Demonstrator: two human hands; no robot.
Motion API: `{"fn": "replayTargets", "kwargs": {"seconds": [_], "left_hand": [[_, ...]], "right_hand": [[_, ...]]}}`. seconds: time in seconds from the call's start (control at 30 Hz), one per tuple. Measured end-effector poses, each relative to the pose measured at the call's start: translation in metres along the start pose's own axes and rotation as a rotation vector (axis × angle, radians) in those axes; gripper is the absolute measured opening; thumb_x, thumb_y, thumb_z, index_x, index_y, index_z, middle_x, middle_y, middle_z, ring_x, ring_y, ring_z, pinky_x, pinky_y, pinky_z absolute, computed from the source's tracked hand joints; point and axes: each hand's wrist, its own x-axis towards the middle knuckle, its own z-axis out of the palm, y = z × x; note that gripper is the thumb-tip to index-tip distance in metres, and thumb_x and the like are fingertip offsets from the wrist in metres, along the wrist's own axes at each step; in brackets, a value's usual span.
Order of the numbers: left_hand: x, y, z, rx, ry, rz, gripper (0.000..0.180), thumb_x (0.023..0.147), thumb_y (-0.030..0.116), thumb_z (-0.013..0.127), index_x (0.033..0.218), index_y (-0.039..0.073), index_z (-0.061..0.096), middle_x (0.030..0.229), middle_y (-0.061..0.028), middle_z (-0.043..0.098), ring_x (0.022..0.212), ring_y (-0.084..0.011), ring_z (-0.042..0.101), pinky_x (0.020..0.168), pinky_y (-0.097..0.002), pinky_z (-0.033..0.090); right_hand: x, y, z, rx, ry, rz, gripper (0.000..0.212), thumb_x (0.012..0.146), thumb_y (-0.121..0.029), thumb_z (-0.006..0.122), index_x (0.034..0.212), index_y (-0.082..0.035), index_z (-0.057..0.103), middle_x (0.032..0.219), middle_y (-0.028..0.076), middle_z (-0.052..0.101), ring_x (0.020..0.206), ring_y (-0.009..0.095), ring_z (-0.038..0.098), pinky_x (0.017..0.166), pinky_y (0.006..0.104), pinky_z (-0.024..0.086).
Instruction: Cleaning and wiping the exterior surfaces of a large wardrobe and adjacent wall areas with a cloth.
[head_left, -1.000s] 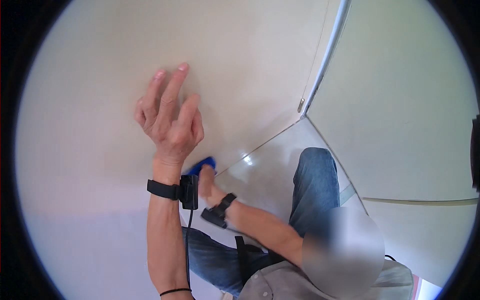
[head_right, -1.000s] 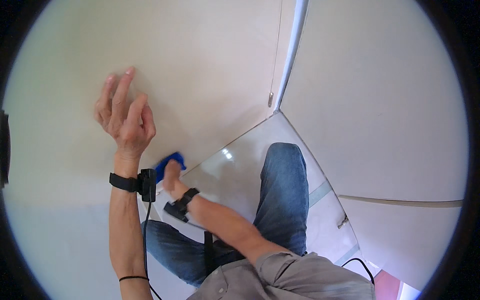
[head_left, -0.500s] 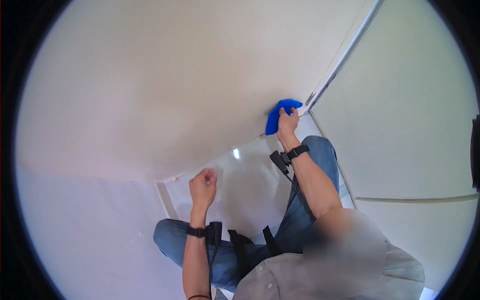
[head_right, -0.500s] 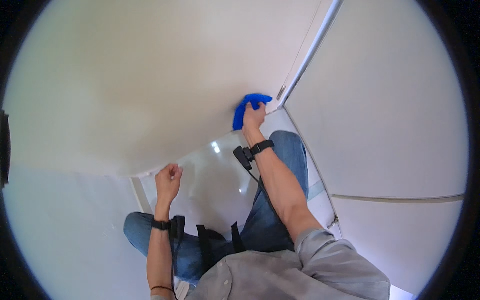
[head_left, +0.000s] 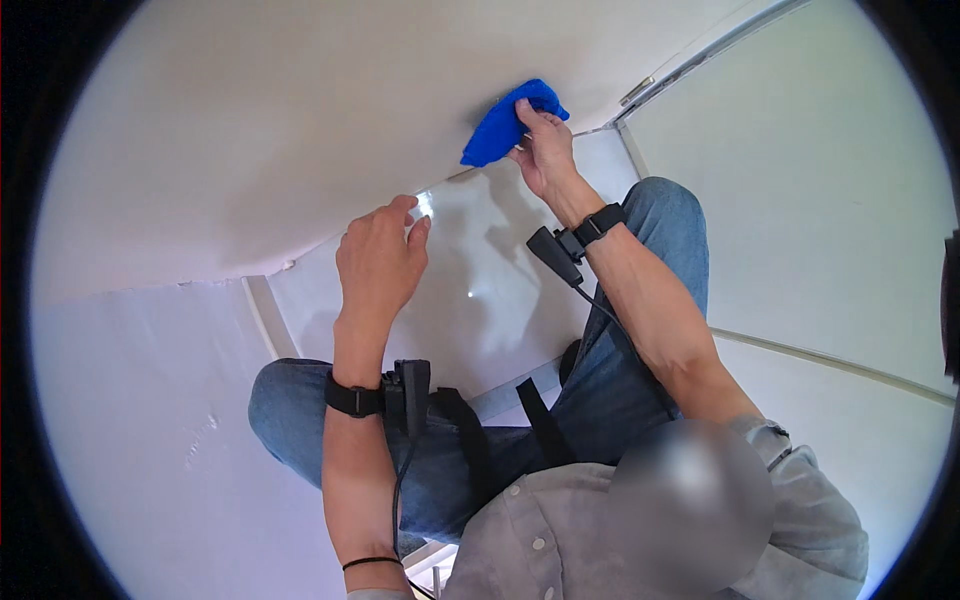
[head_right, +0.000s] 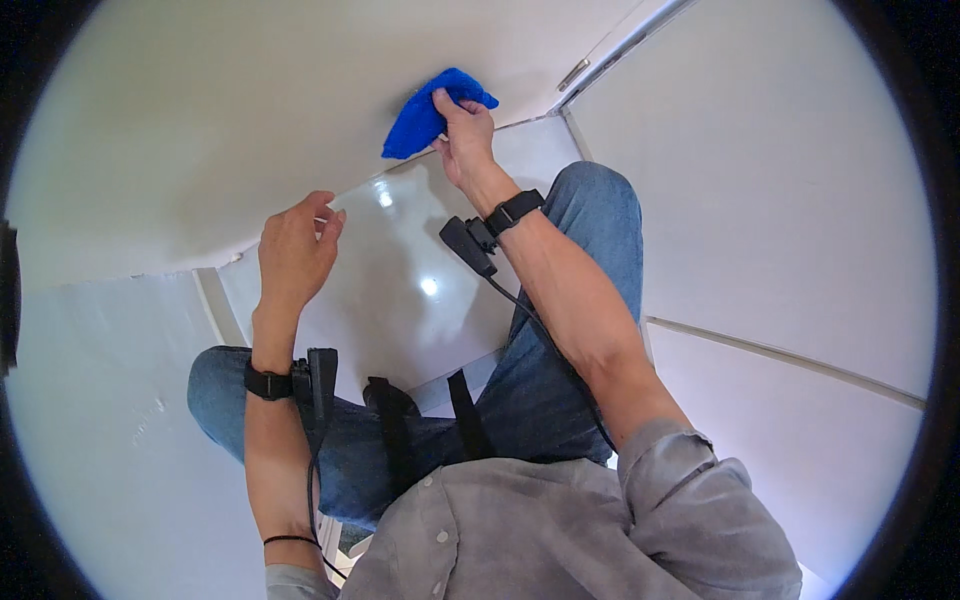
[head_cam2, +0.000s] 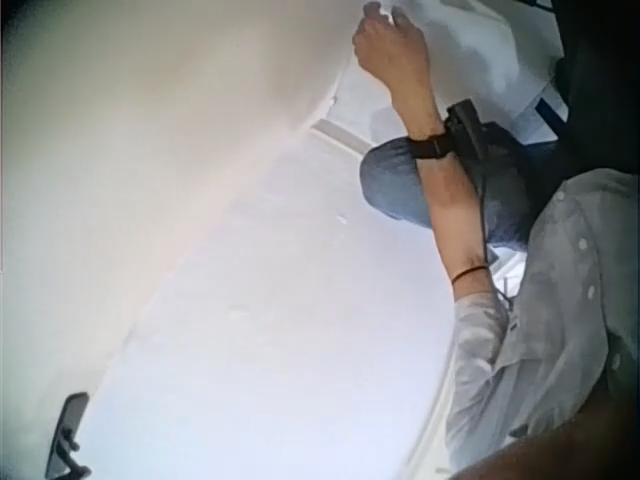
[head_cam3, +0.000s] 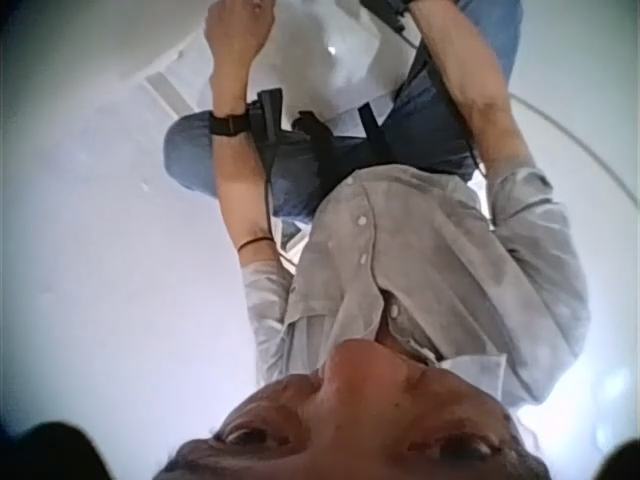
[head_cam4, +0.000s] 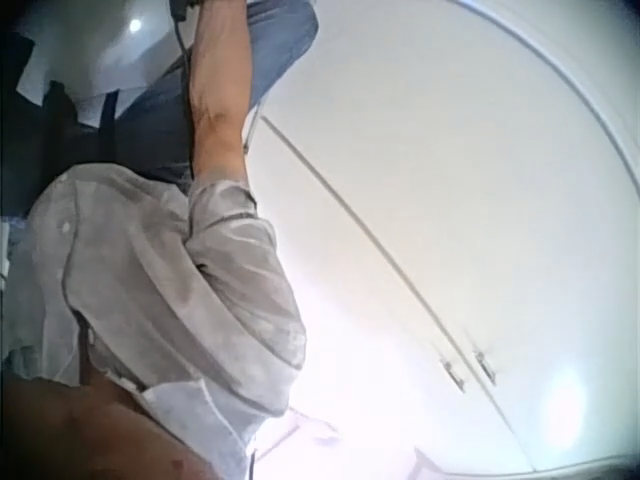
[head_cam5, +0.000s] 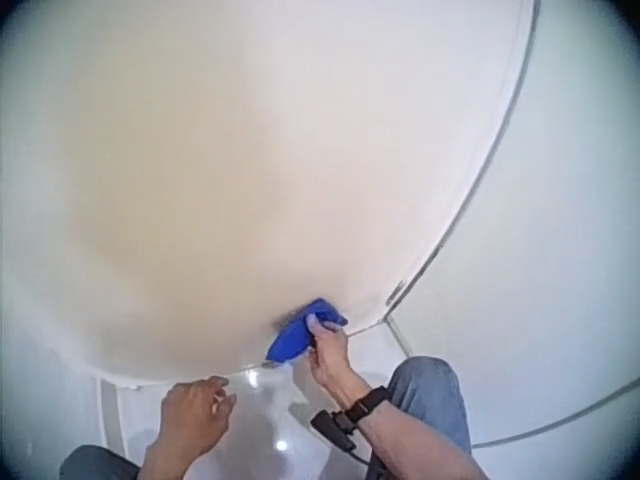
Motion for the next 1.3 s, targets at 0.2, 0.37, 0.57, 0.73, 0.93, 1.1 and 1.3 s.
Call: {"fn": "replayTargets", "kwargs": {"seconds": [0.2, 0.37, 0.57, 0.73, 0.93, 1.1, 1.3], "left_hand": [[-0.006, -0.003, 0.017, 0.051, -0.024, -0.032, 0.028, 0.094, 0.021, 0.066, 0.116, 0.005, 0.069, 0.094, -0.0112, 0.076, 0.087, -0.029, 0.074, 0.078, -0.0422, 0.055], [-0.004, 0.004, 0.032, 0.099, -0.035, -0.011, 0.03, 0.093, 0.023, 0.066, 0.117, 0.005, 0.069, 0.094, -0.0108, 0.076, 0.087, -0.0299, 0.073, 0.079, -0.0428, 0.055], [-0.013, -0.001, 0.035, 0.137, -0.054, -0.063, 0.028, 0.093, 0.022, 0.067, 0.117, 0.006, 0.069, 0.094, -0.0103, 0.076, 0.087, -0.0301, 0.073, 0.078, -0.0437, 0.055], [-0.015, 0.002, 0.038, 0.107, -0.096, -0.095, 0.03, 0.092, 0.022, 0.067, 0.119, 0.009, 0.069, 0.099, -0.0146, 0.074, 0.094, -0.0368, 0.07, 0.08, -0.049, 0.055], [-0.02, -0.005, 0.039, 0.131, -0.059, -0.045, 0.031, 0.091, 0.021, 0.068, 0.119, 0.008, 0.068, 0.096, -0.0148, 0.073, 0.092, -0.0375, 0.07, 0.079, -0.0494, 0.055], [-0.018, -0.01, 0.046, 0.147, -0.057, -0.049, 0.03, 0.092, 0.023, 0.068, 0.118, 0.009, 0.069, 0.095, -0.0101, 0.075, 0.087, -0.0331, 0.071, 0.078, -0.0462, 0.055], [-0.021, -0.002, 0.031, 0.155, -0.084, -0.064, 0.032, 0.089, 0.022, 0.07, 0.118, 0.008, 0.068, 0.095, -0.0158, 0.073, 0.089, -0.0383, 0.07, 0.077, -0.0492, 0.056]], "right_hand": [[-0.027, -0.005, 0.025, -0.153, -0.039, 0.008, 0.047, 0.085, -0.02, 0.084, 0.117, -0.004, 0.053, 0.102, 0.007, 0.067, 0.092, 0.016, 0.066, 0.073, 0.0359, 0.055], [0.01, 0.03, 0.001, -0.187, 0.142, -0.238, 0.067, 0.077, -0.02, 0.09, 0.123, 0.0, 0.045, 0.108, 0.012, 0.065, 0.094, 0.021, 0.068, 0.08, 0.0419, 0.058], [0.012, 0.044, 0.002, -0.337, 0.243, -0.353, 0.073, 0.076, -0.02, 0.092, 0.125, 0.001, 0.041, 0.108, 0.014, 0.063, 0.092, 0.021, 0.068, 0.079, 0.0389, 0.059], [0.009, 0.042, 0.001, -0.359, 0.248, -0.416, 0.072, 0.075, -0.018, 0.092, 0.123, 0.003, 0.043, 0.107, 0.014, 0.063, 0.097, 0.02, 0.065, 0.083, 0.0328, 0.057], [0.009, 0.042, 0.006, -0.249, 0.206, -0.345, 0.063, 0.076, -0.008, 0.089, 0.121, 0.004, 0.046, 0.107, 0.014, 0.064, 0.095, 0.021, 0.066, 0.083, 0.034, 0.057], [0.012, 0.04, -0.007, -0.281, 0.224, -0.271, 0.059, 0.075, -0.008, 0.086, 0.121, 0.003, 0.052, 0.111, 0.014, 0.064, 0.101, 0.024, 0.064, 0.089, 0.0359, 0.053], [-0.005, 0.022, 0.012, -0.293, 0.272, -0.359, 0.031, 0.087, -0.019, 0.076, 0.105, 0.003, 0.064, 0.102, 0.012, 0.069, 0.098, 0.023, 0.064, 0.084, 0.0361, 0.051]]}}
